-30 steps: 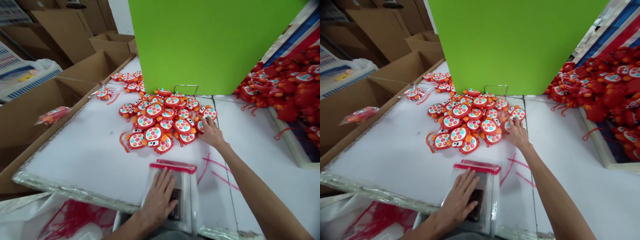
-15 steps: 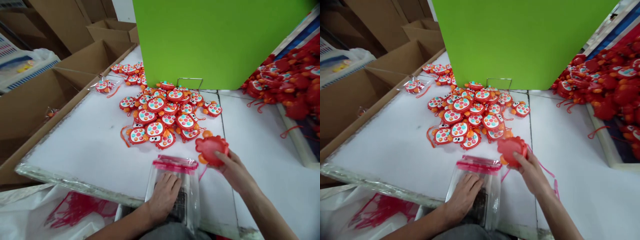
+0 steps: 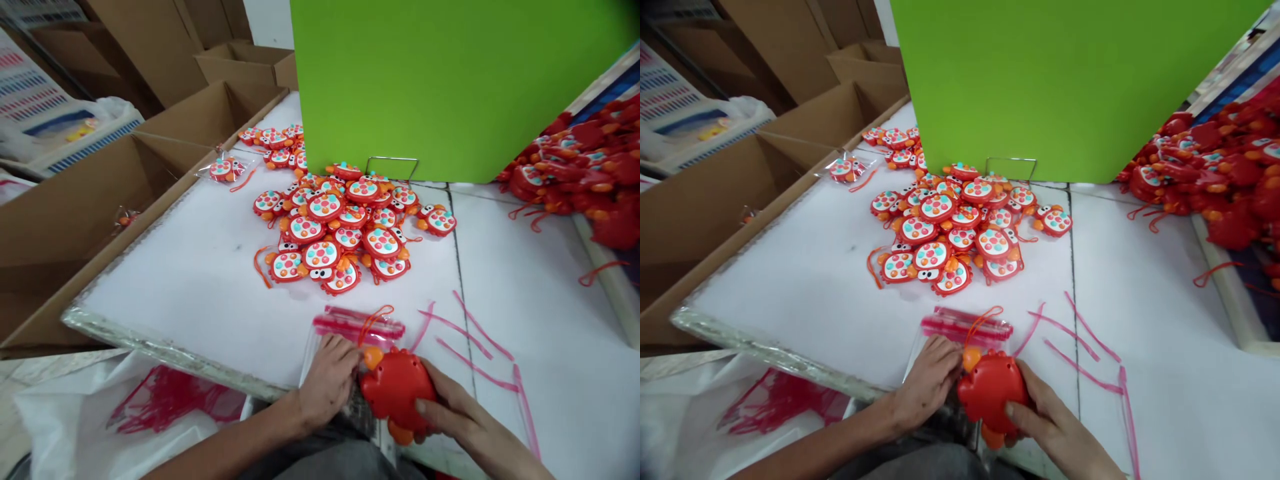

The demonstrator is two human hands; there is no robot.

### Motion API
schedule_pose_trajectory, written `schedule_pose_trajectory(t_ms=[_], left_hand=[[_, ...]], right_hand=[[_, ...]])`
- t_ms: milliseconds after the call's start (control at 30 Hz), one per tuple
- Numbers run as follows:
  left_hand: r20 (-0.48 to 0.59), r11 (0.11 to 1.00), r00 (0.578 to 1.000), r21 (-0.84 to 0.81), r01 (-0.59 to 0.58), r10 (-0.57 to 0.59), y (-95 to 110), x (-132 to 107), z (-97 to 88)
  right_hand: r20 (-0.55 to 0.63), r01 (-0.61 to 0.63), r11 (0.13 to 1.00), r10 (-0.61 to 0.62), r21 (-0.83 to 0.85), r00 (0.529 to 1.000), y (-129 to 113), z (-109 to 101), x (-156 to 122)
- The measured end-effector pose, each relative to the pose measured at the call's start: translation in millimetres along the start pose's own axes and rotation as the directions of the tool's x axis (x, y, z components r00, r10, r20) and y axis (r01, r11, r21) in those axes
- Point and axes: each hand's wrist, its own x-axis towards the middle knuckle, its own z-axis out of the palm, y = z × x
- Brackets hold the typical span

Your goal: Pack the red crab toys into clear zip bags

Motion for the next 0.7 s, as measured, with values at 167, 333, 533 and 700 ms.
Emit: schedule_pose_trajectory(t_ms=[167, 333, 533, 700], left_hand=[[-0.034, 0.992, 0.997, 0.108, -0.066, 0.070, 2, 1, 9.0], [-0.084, 0.939, 0.971, 0.283, -0.194, 0.225, 7, -6, 18.5], [-0.215, 0.939, 0.945, 0.296, -0.176, 0.245, 19, -4, 1.2], [-0.305, 0.999, 0.951, 0.013, -0.040, 0.042, 14, -5, -40.1]], right_hand=[[-0.012, 0.056, 0.927, -0.055, 0.371, 0.998, -3, 8, 5], [-0.280, 0.290, 0.956, -0.264, 0.054, 0.923, -5, 37, 28], [-0.200, 0.256, 0.771, -0.441, -0.584, 0.875, 5, 46, 34], [-0.227, 0.222, 0.709, -0.479, -0.669, 0.848, 12, 35, 31]])
